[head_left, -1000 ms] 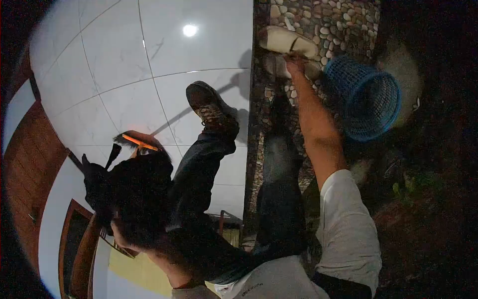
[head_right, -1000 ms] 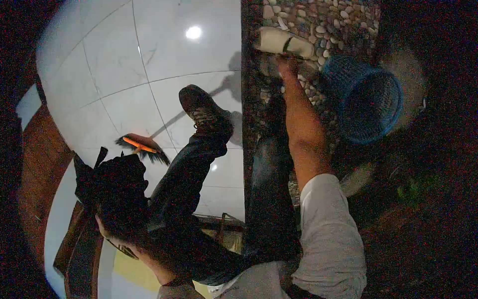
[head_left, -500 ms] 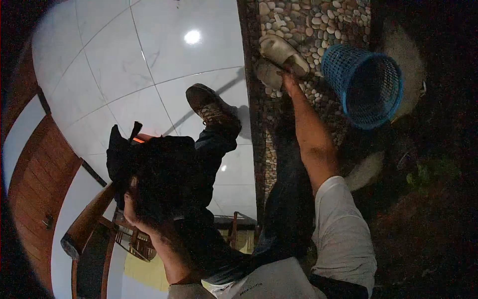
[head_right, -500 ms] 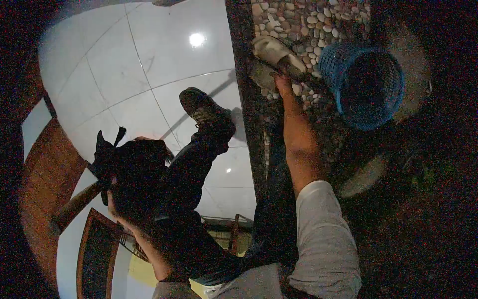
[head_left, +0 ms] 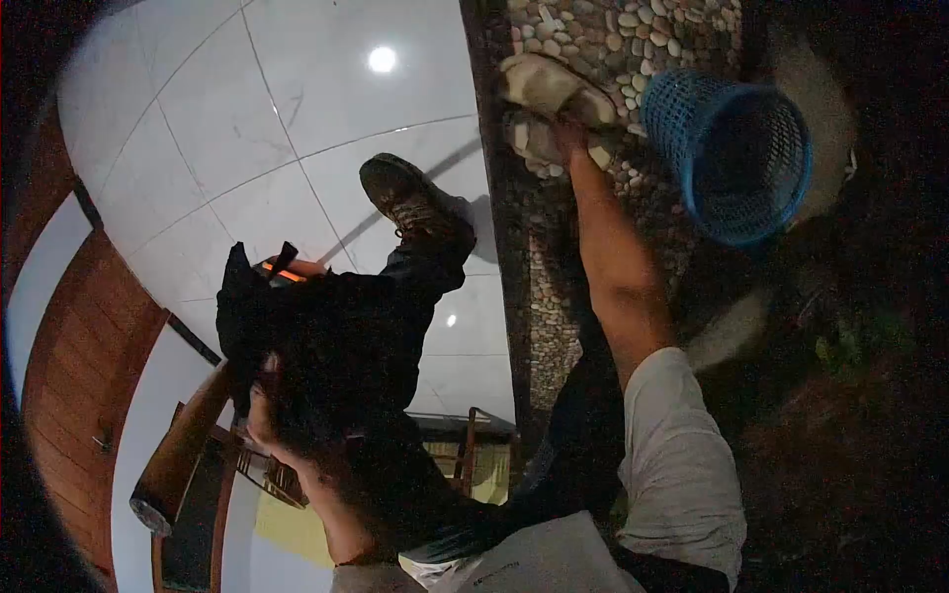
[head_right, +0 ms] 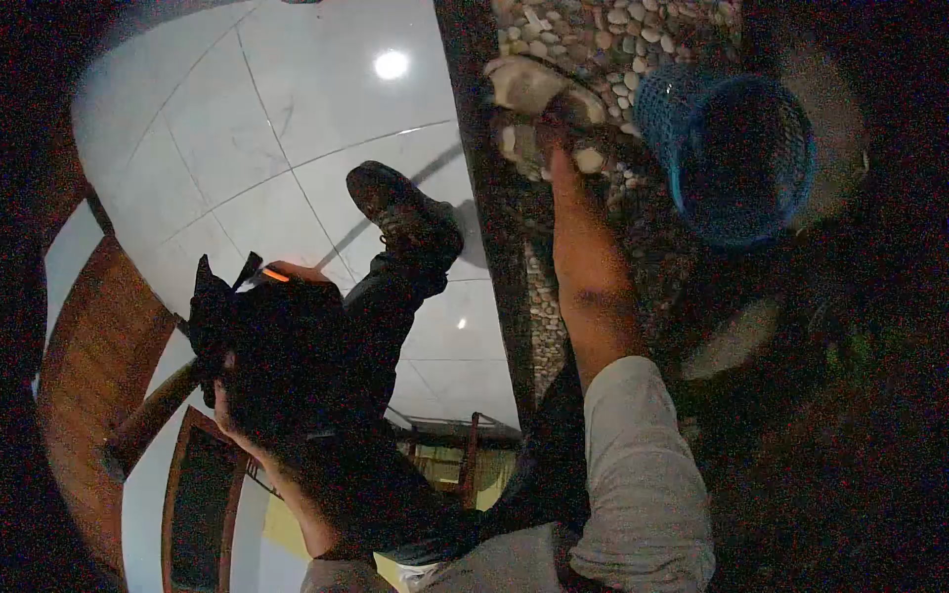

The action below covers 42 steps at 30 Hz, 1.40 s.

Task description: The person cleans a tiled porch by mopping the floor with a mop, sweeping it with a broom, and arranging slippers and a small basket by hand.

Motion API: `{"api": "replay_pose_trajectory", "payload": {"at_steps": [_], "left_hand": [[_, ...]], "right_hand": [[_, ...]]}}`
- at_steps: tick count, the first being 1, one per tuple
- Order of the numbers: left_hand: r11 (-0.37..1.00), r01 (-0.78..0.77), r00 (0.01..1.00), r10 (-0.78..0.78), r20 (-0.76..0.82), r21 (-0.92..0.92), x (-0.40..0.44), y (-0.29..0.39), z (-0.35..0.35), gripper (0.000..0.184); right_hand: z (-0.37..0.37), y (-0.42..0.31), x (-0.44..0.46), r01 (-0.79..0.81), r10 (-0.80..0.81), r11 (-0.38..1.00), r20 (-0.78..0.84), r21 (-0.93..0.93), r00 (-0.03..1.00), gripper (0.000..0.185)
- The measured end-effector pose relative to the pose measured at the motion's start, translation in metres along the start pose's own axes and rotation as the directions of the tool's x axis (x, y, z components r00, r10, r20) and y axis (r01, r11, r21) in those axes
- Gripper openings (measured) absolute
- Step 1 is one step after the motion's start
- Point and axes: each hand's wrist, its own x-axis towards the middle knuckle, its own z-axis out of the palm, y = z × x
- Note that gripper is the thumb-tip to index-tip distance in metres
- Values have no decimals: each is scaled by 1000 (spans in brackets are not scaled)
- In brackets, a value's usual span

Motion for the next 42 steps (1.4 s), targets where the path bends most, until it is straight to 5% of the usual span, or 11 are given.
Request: {"api": "replay_pose_trajectory", "payload": {"at_steps": [6,12,18,20,21,24,26,30,33,39,42], "left_hand": [[997,82,992,-82,-94,-2,0,-18,-3,43],[926,81,997,-80,-18,368,0,-21,-11,39],[984,158,986,-161,-30,-83,-6,-24,4,34],[746,-223,973,208,98,628,-1,-36,-21,39],[744,-223,973,207,99,631,-1,-34,-27,39],[981,167,983,-159,-88,102,0,-36,-29,40],[945,-96,988,53,144,312,2,-46,-25,41],[986,161,965,-148,216,-44,-7,-7,45,38],[999,13,971,-5,238,-32,0,-11,42,38],[992,-114,968,122,219,-48,-3,13,80,35],[980,-198,956,192,223,6,-4,13,87,33]], "right_hand": [[3,22,-70,166,-161,986,-131,32,978,43],[-1,33,-76,139,-134,990,-148,24,980,47],[-7,38,-60,138,-130,990,-202,22,971,50],[-7,40,-55,141,-130,989,-215,35,968,52],[-7,42,-54,141,-129,989,-220,41,967,52],[-6,51,-54,135,-118,988,-210,69,971,54],[-4,53,-62,132,-111,987,-198,95,974,56],[-8,52,-116,165,-119,969,-236,184,964,59],[-25,42,-197,264,-170,877,-255,401,952,61],[-122,21,-270,362,-251,246,-302,899,920,72],[-190,1,-259,209,-666,374,105,904,739,67]]}}
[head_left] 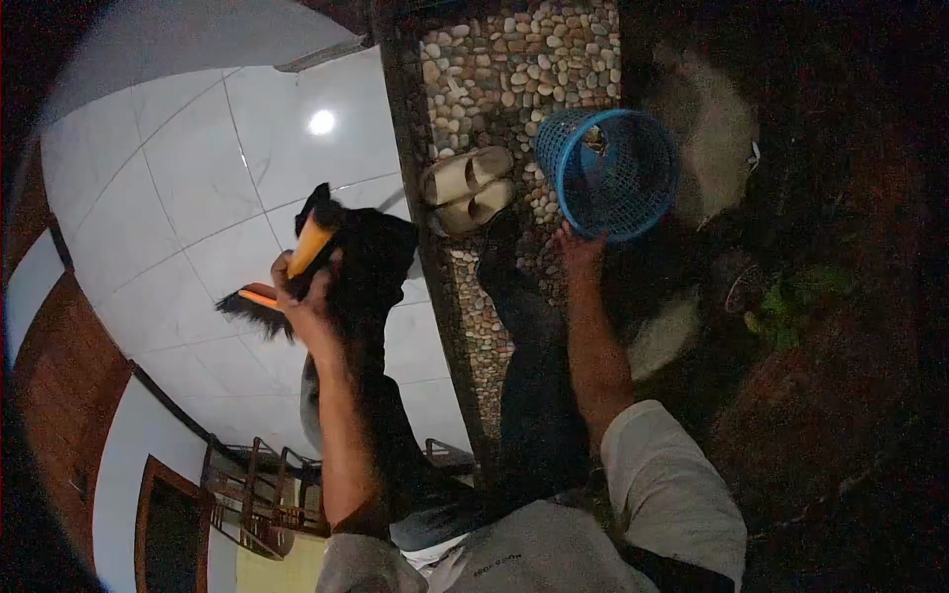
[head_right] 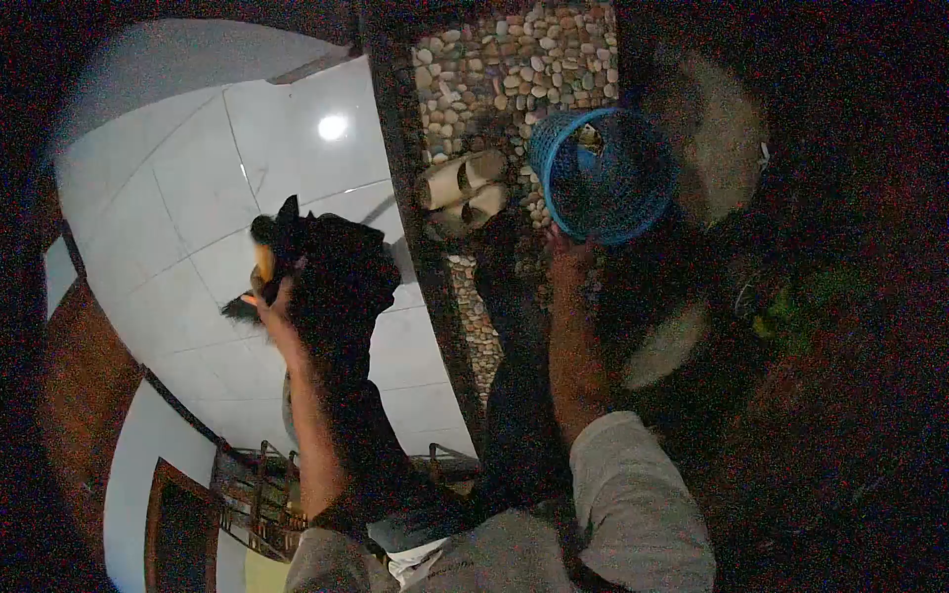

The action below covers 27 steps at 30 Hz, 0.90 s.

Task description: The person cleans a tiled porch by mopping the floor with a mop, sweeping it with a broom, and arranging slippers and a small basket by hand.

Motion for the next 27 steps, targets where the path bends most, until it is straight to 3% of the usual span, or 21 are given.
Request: {"api": "replay_pose_trajectory", "payload": {"at_steps": [1,2,3,4,5,8,12,15,17,21,24,27], "left_hand": [[999,-24,1000,24,1,47,0,2,3,34],[994,-49,999,49,1,94,-1,3,6,34],[987,-72,997,73,2,141,-1,4,9,34],[1000,-16,1000,16,3,2,-3,6,13,35],[998,10,1000,-9,8,-68,-4,9,18,35],[947,192,979,-204,-21,-257,-5,22,26,36],[954,154,987,-160,-4,-256,-3,14,19,36],[962,152,988,-157,-4,-226,-3,17,20,36],[970,143,989,-147,-5,-197,-1,9,18,36],[978,134,989,-143,-42,-160,0,5,17,37],[993,89,995,-93,-45,-83,0,3,14,37],[977,117,991,-125,-37,-176,-2,6,16,38]], "right_hand": [[-1,-21,2,-322,349,909,-59,266,935,58],[0,-31,6,-555,658,653,-23,516,753,52],[5,-29,14,-560,661,652,-22,511,750,52],[15,-23,26,-284,269,958,-459,38,847,40],[25,-18,38,-56,-312,841,-567,-538,762,30],[64,-17,61,-71,-354,813,-587,-578,729,25],[125,-19,91,-109,-419,762,-614,-638,669,19],[155,-15,120,-82,-292,849,-592,-522,751,26],[172,-4,136,43,-407,833,-557,-552,724,31],[153,-9,164,120,-407,855,-510,-505,758,30],[132,-19,178,28,-402,765,-443,-644,801,30],[121,-30,185,-62,-288,725,-384,-686,877,32]]}}
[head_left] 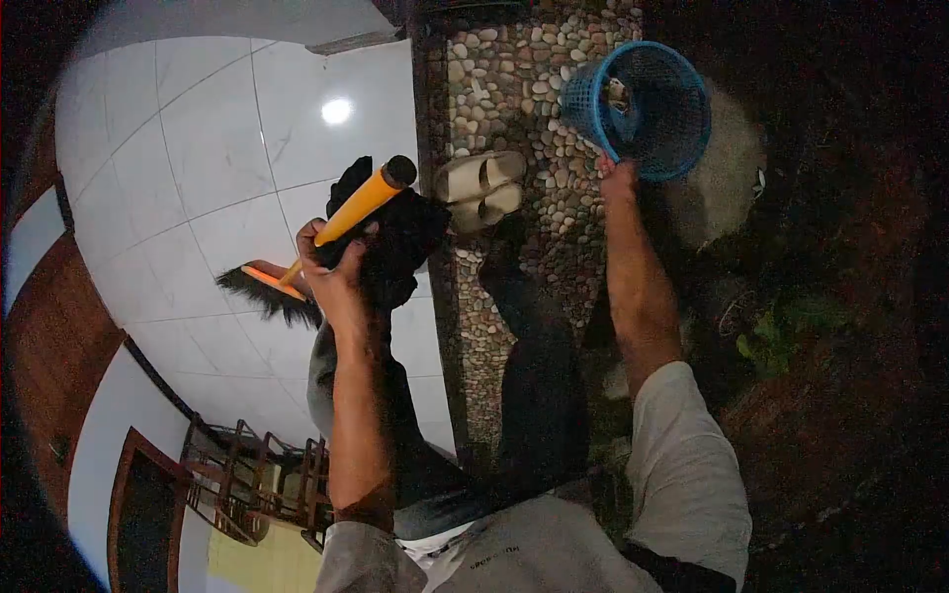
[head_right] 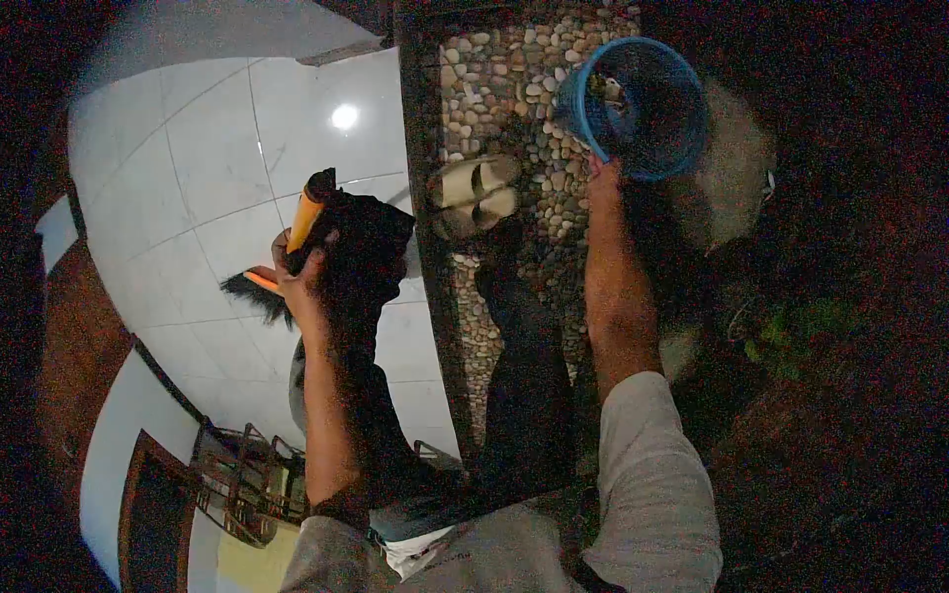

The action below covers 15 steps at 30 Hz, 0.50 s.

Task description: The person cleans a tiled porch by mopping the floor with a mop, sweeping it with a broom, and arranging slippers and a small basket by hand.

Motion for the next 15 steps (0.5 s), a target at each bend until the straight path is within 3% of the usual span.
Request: {"api": "replay_pose_trajectory", "payload": {"at_steps": [3,6,8,10,13,14,15], "left_hand": [[999,29,1000,-29,1,13,-5,9,6,38],[1000,22,1000,-22,4,-2,-8,14,14,38],[991,97,995,-98,-13,-94,-12,15,17,37],[991,59,998,-58,11,-117,-6,1,11,37],[992,14,999,-8,49,-124,0,-7,8,35],[994,3,998,4,69,-106,-1,-8,9,34],[995,8,997,0,74,-103,-2,-7,8,34]], "right_hand": [[9,-14,-22,-49,49,999,-1,-6,999,36],[31,-25,-33,-7,-1,999,-222,-35,975,38],[8,-18,1,-77,81,996,-106,43,991,37],[31,-29,-31,-78,73,994,-68,-80,995,37],[86,-45,-81,-94,65,991,-280,-91,958,35],[105,-50,-102,-91,62,992,-282,-89,957,35],[119,-54,-120,-146,125,989,-376,-28,918,36]]}}
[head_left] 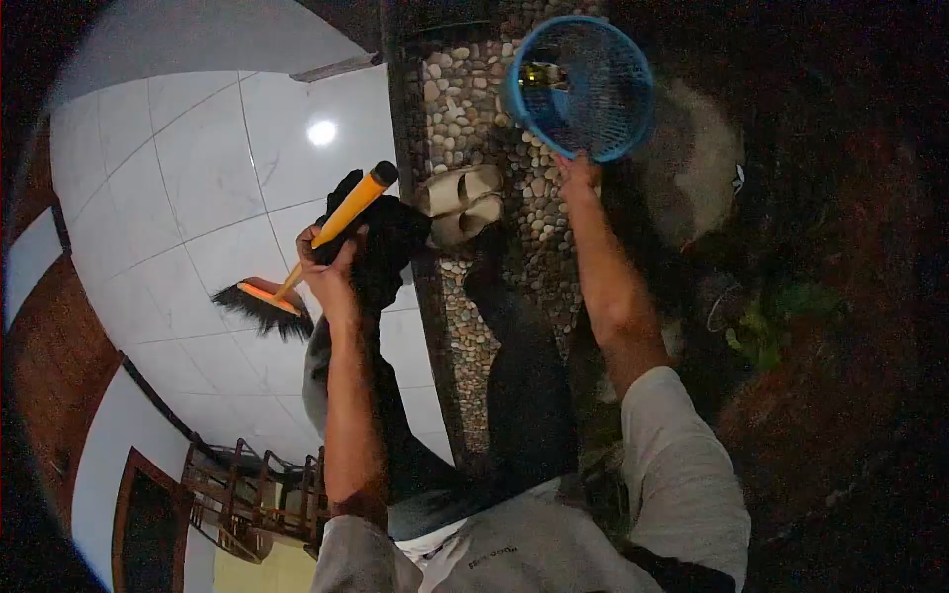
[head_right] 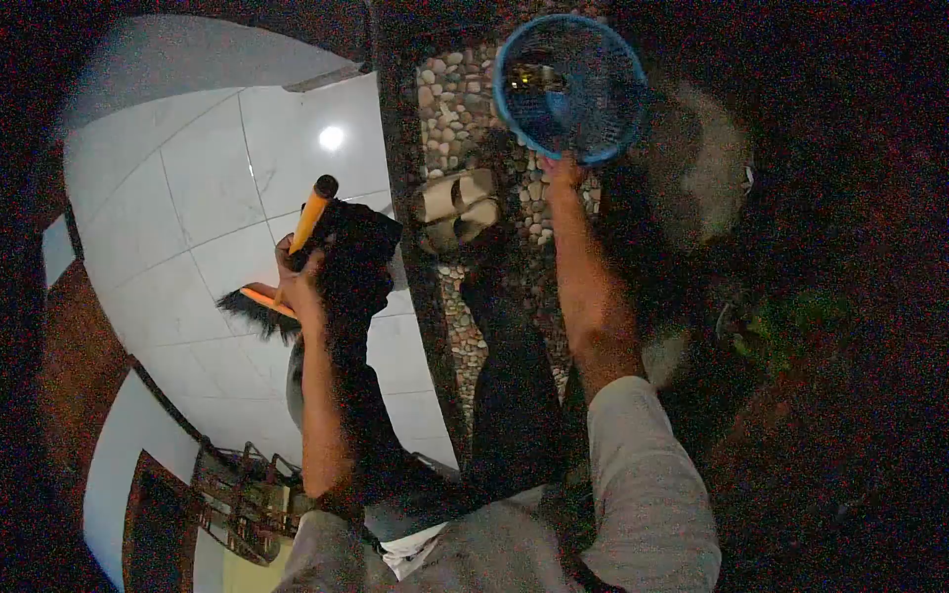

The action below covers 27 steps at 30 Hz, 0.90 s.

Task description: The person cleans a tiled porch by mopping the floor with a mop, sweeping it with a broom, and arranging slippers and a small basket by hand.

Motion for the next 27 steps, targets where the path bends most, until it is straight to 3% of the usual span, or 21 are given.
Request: {"api": "replay_pose_trajectory", "payload": {"at_steps": [1,2,3,5,7,9,10,12,14,16,18,19,20,22,23,24,25,26,27], "left_hand": [[1000,0,1000,-1,5,27,1,2,0,34],[999,-7,1000,7,15,50,4,6,3,34],[999,-19,999,18,29,48,13,4,2,34],[866,-253,967,243,79,432,21,-1,-9,35],[822,-319,945,312,94,471,8,17,-9,38],[818,-272,960,264,90,506,3,32,-27,38],[816,-289,956,277,100,501,-1,40,-38,38],[916,-85,992,114,-52,393,-19,63,-59,37],[939,-132,979,175,-109,318,-56,91,-56,35],[955,-176,962,218,-163,238,-94,105,-66,33],[980,-200,973,199,-114,8,-108,85,-100,32],[977,-215,971,213,-110,-9,-120,79,-110,32],[955,-265,941,286,-182,129,-123,73,-111,27],[938,-343,934,347,-86,59,-95,14,-169,27],[938,-342,934,346,-90,55,-118,25,-156,27],[925,-365,915,377,-143,102,-149,46,-128,25],[923,-359,918,376,-122,141,-158,51,-124,24],[918,-354,921,375,-102,179,-164,53,-122,23],[911,-350,924,374,-81,217,-170,55,-121,23]], "right_hand": [[1,0,-9,-69,73,996,-90,47,993,37],[-4,8,-15,85,-75,992,116,-88,990,45],[-7,11,-8,90,-81,993,120,-71,989,45],[-24,22,-2,-25,85,974,259,-224,962,50],[-32,25,-39,-41,21,997,280,63,960,52],[-53,3,-97,-123,120,992,319,-10,940,54],[-73,-5,-122,-166,176,984,322,-59,930,56],[-111,1,-135,-149,150,988,369,-32,917,55],[-145,1,-140,-177,172,984,305,-10,937,54],[-195,3,-141,-192,145,977,361,97,921,54],[-236,-25,-189,-148,142,989,293,-1,945,50],[-255,-30,-194,-133,125,991,309,6,943,50],[-267,-33,-177,-199,173,976,243,88,954,49],[-321,-14,-143,-250,218,953,184,174,959,48],[-362,3,-119,-94,7,982,470,162,883,45],[-396,13,-91,58,-184,978,707,198,682,43],[-425,9,-58,60,-183,979,711,194,679,43],[-449,-3,-28,-266,-13,941,804,211,594,41],[-461,-11,-12,-569,127,803,883,176,452,40]]}}
